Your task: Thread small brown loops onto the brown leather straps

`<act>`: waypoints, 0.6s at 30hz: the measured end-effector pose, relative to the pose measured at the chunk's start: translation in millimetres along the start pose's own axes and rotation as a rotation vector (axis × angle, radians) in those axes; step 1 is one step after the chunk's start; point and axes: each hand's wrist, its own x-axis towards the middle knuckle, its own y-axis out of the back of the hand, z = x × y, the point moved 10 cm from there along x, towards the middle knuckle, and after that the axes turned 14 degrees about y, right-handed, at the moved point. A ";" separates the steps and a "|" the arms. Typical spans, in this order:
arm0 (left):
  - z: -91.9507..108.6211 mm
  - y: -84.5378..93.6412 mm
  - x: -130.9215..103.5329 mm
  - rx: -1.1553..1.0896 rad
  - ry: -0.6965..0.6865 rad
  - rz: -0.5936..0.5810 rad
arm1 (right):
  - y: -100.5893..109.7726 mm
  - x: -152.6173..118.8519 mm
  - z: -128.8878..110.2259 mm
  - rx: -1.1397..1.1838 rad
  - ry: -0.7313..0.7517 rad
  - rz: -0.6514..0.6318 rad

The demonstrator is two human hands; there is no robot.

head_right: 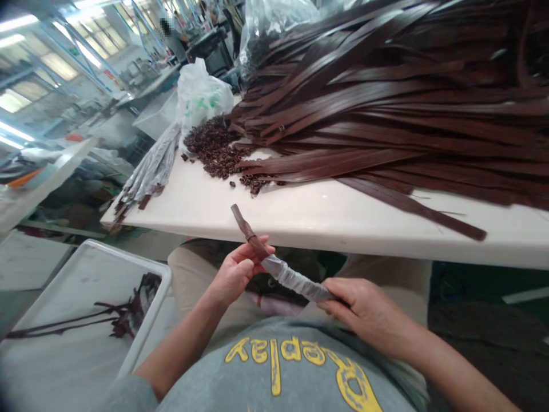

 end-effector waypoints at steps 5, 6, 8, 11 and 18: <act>-21.0 4.6 -9.6 -0.098 0.057 0.139 | -9.6 32.4 -21.6 -0.093 0.081 0.025; -18.3 10.2 -12.5 -0.143 0.038 0.175 | -12.8 35.5 -22.5 -0.095 0.083 0.016; -9.5 22.5 -18.7 -0.209 -0.007 0.232 | -18.5 39.2 -22.2 -0.093 0.074 -0.012; 3.8 33.7 -28.6 -0.192 -0.072 0.259 | -23.1 46.1 -26.0 -0.103 0.079 -0.046; 16.2 14.4 -59.6 -0.020 -0.179 0.211 | -29.2 73.5 -59.4 -0.112 0.296 0.007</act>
